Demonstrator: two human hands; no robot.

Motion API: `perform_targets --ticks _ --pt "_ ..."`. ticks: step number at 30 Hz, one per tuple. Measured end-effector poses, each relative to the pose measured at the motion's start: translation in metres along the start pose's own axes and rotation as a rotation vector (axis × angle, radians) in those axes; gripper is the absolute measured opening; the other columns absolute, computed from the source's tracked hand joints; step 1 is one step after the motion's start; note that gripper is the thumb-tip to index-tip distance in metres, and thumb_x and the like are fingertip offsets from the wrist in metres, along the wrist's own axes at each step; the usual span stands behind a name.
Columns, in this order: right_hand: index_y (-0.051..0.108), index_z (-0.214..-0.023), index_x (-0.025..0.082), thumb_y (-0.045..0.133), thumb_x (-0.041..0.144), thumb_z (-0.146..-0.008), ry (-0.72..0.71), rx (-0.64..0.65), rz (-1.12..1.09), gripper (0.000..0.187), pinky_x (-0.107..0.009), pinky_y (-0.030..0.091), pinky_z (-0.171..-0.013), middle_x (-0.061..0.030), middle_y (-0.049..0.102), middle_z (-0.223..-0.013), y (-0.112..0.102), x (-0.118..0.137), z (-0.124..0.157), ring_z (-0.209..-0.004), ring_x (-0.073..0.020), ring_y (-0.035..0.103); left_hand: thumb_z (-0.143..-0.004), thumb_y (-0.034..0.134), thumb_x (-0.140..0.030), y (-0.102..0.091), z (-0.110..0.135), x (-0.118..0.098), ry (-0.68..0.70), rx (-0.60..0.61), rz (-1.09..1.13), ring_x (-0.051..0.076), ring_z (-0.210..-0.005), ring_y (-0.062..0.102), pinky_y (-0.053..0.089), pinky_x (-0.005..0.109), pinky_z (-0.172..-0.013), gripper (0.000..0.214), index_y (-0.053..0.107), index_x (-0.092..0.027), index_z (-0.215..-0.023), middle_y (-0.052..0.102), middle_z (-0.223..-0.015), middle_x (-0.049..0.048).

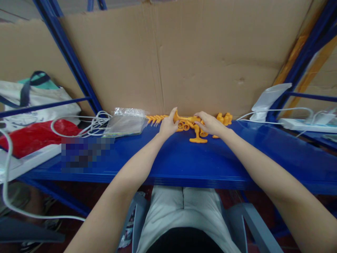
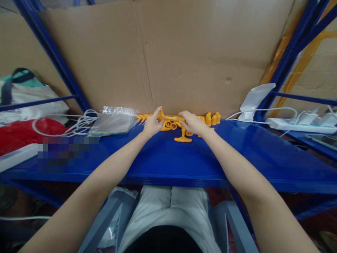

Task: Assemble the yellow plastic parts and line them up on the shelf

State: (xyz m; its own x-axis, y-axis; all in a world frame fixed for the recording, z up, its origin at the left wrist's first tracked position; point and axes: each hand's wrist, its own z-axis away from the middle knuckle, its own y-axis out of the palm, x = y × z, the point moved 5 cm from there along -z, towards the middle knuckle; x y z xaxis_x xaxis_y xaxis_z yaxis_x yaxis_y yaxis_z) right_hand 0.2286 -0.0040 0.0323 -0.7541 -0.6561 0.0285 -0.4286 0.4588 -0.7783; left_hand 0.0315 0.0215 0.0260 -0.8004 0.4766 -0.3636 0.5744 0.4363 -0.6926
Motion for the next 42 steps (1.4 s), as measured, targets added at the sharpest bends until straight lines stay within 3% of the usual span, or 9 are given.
perform_targets --ticks 14,21,28,42 --pt "0.057 -0.125 0.019 0.047 0.031 -0.095 0.05 0.08 0.074 0.034 -0.048 0.051 -0.097 -0.0145 0.064 -0.124 0.0065 -0.0064 0.0014 -0.116 -0.0299 0.062 -0.086 0.06 -0.017 0.0014 0.0007 0.0019 0.017 0.016 -0.013 0.014 -0.064 0.061 0.048 0.023 -0.069 0.069 0.039 -0.018 -0.152 0.066 -0.069 -0.0005" --pt "0.057 -0.118 0.017 0.049 0.027 -0.09 -0.013 0.057 0.131 0.031 -0.046 0.05 -0.09 -0.0161 0.061 -0.117 0.0024 -0.0058 -0.0004 -0.108 -0.0306 0.061 -0.087 0.057 -0.017 -0.0009 0.0016 -0.001 -0.001 0.025 -0.021 0.015 -0.065 0.061 0.047 0.024 -0.069 0.068 0.038 -0.015 -0.152 0.066 -0.071 0.001" --pt "0.058 -0.114 0.018 0.049 0.027 -0.088 0.016 0.067 0.185 0.029 -0.043 0.047 -0.084 -0.0163 0.062 -0.115 -0.0003 -0.0052 0.0001 -0.107 -0.0318 0.058 -0.087 0.058 -0.018 0.0019 0.0008 0.0034 -0.001 0.017 -0.033 0.015 -0.065 0.061 0.047 0.023 -0.067 0.069 0.037 -0.014 -0.152 0.065 -0.069 0.0002" --pt "0.052 -0.139 0.016 0.042 0.022 -0.092 0.119 0.119 0.283 0.049 -0.047 0.043 -0.092 -0.0186 0.066 -0.125 -0.0006 -0.0075 0.0036 -0.116 -0.0333 0.059 -0.087 0.06 -0.019 -0.0004 -0.0001 0.006 -0.067 0.03 -0.053 0.017 -0.072 0.065 0.049 0.026 -0.074 0.07 0.036 -0.016 -0.153 0.068 -0.074 0.0025"
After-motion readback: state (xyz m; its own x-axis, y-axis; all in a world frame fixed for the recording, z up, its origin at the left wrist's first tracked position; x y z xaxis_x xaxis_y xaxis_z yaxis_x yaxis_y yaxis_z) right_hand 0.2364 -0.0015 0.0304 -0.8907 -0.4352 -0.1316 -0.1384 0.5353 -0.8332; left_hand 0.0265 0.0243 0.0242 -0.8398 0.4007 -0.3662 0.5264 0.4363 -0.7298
